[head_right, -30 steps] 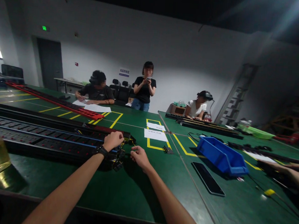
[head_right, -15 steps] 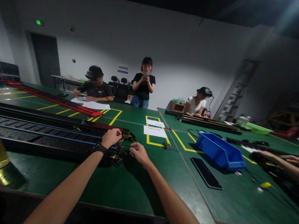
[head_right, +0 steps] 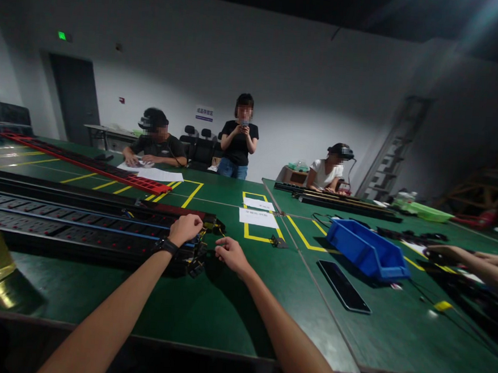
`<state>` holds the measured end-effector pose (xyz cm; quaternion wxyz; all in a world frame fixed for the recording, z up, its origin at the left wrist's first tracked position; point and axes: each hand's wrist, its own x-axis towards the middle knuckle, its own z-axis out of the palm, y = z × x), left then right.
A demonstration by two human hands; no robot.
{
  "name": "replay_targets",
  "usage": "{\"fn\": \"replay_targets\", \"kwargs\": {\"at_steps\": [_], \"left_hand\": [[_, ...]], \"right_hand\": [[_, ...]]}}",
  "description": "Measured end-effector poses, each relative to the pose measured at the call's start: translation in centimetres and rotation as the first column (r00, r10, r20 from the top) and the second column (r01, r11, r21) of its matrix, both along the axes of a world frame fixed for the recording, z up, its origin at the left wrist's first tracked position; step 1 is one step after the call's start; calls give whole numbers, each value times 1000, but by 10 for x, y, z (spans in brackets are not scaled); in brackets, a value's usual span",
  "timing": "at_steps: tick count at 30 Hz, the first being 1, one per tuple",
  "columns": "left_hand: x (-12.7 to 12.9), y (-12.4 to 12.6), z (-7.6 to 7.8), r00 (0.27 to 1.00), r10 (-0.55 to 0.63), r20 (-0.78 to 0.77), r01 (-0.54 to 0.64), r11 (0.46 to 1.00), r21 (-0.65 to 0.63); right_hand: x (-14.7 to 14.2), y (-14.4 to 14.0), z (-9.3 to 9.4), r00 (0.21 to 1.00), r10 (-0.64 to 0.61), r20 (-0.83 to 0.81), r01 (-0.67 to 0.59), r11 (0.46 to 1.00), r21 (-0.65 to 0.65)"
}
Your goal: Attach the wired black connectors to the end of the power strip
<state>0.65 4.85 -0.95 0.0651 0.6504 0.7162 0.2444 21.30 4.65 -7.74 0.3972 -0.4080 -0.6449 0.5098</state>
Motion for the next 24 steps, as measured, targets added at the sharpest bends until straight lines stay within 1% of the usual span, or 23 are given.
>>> {"fn": "replay_targets", "kwargs": {"at_steps": [5,11,14,16,20,24], "left_hand": [[0,1,0,1000,-4,-10,3,1000,-16],[-2,2,0,1000,-16,-22,16,999,-34],[-2,2,0,999,-23,-35,22,999,-41],[-2,2,-1,999,-21,-46,20,999,-42],[-1,5,-2,998,-15,-58,12,999,-42],[-2,6,-4,998,-23,-60,21,999,-37]], "right_hand": [[-1,2,-3,1000,0,13,0,1000,12],[0,4,-6,999,30,34,-32,998,59],[0,6,-9,998,18,59,-23,996,81],[0,9,-10,995,-5,103,-7,993,117],[-5,19,-10,973,-59,224,5,972,236],[-20,32,-8,945,-115,306,33,965,260]]}}
